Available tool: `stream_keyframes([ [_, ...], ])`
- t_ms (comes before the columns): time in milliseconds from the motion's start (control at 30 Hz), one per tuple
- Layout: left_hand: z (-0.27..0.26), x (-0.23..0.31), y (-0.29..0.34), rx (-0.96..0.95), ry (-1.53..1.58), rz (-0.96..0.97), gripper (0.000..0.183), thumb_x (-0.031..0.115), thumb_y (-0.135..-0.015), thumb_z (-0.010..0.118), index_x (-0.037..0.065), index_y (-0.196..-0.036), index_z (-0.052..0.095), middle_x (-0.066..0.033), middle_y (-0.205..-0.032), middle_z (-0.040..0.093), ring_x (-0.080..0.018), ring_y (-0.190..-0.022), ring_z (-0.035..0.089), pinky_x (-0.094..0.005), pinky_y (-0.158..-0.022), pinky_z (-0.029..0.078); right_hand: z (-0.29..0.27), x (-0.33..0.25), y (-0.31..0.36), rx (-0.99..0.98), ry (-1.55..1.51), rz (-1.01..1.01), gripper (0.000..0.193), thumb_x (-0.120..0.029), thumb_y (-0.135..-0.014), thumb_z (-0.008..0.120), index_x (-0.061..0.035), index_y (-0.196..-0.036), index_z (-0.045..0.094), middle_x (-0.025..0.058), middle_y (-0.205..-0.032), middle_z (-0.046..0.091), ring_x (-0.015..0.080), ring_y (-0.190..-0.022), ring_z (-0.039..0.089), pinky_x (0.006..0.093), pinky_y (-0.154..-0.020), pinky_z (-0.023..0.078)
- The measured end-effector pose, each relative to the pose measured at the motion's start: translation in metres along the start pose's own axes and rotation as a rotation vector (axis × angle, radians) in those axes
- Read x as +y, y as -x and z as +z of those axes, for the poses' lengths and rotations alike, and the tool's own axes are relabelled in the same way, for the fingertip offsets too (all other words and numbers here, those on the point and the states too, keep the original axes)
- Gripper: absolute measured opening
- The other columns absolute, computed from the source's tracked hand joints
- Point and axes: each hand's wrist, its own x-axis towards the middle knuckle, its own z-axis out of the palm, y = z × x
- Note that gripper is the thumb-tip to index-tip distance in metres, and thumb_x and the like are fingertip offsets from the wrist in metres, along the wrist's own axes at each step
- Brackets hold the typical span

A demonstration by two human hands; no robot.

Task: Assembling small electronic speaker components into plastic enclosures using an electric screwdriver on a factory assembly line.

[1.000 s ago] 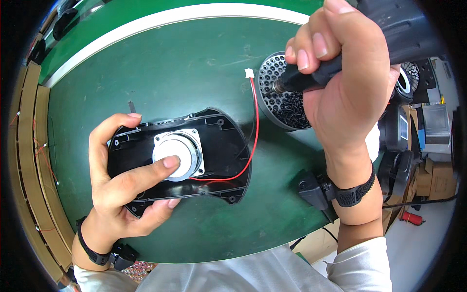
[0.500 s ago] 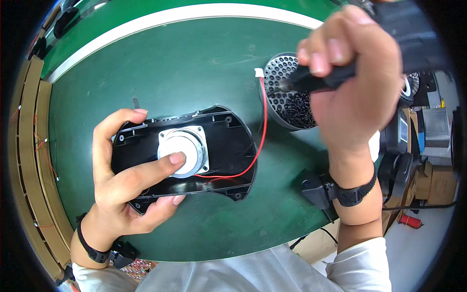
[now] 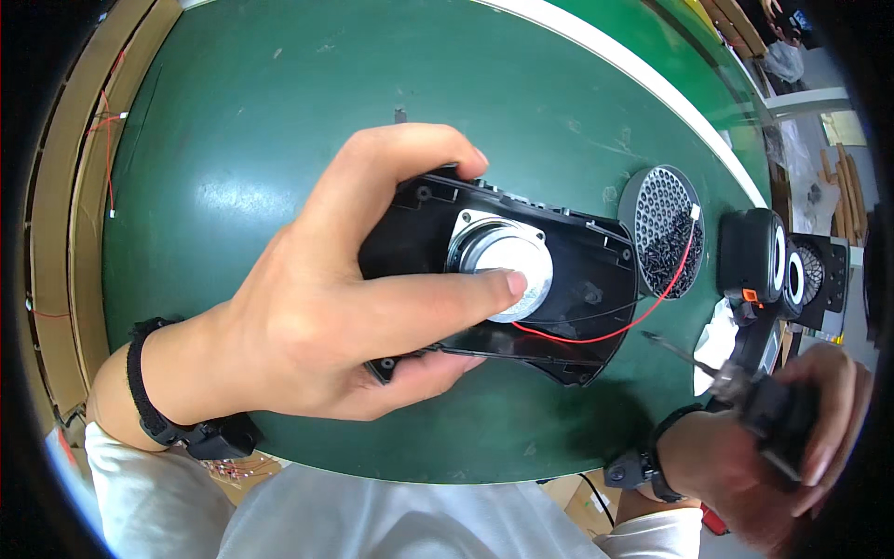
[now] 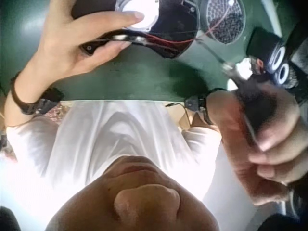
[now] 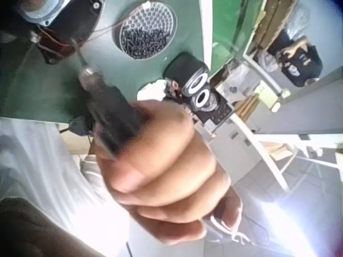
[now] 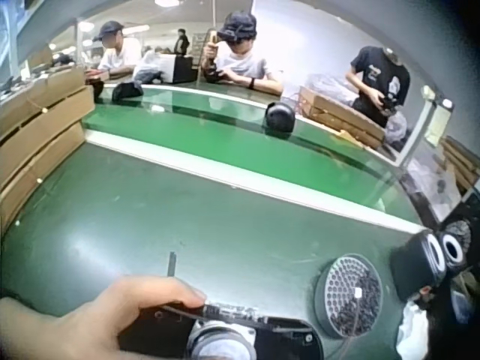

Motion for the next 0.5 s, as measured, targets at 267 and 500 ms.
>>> stream_keyframes([
  [267, 0.002, 0.001, 0.002, 0.023, 0.034, -0.035, 0.043, 0.014, -0.062, 0.081, 0.008, -0.104, 0.074, -0.0267, -0.129, 0.042, -0.0362, -0.109, 0.052, -0.0407, -0.090, 0.049, 0.018, 0.033, 0.016, 0.090, 0.050, 0.164, 0.013, -0.006, -0.079, 0.056, -0.0137, -0.077, 0.046, -0.0012, -0.064, 0.046, 0.0109, -0.057, 0.046, 0.0237, -0.071, 0.040],
  [500, 0.006, -0.001, 0.004, 0.047, 0.052, -0.049, 0.037, 0.019, -0.066, 0.079, 0.009, -0.101, 0.074, -0.0265, -0.126, 0.045, -0.0346, -0.106, 0.052, -0.0396, -0.084, 0.049, 0.020, 0.037, 0.015, -0.029, 0.032, 0.226, 0.016, -0.015, -0.087, 0.055, -0.0164, -0.102, 0.049, 0.0018, -0.072, 0.047, 0.0168, -0.064, 0.050, 0.0325, -0.071, 0.045],
])
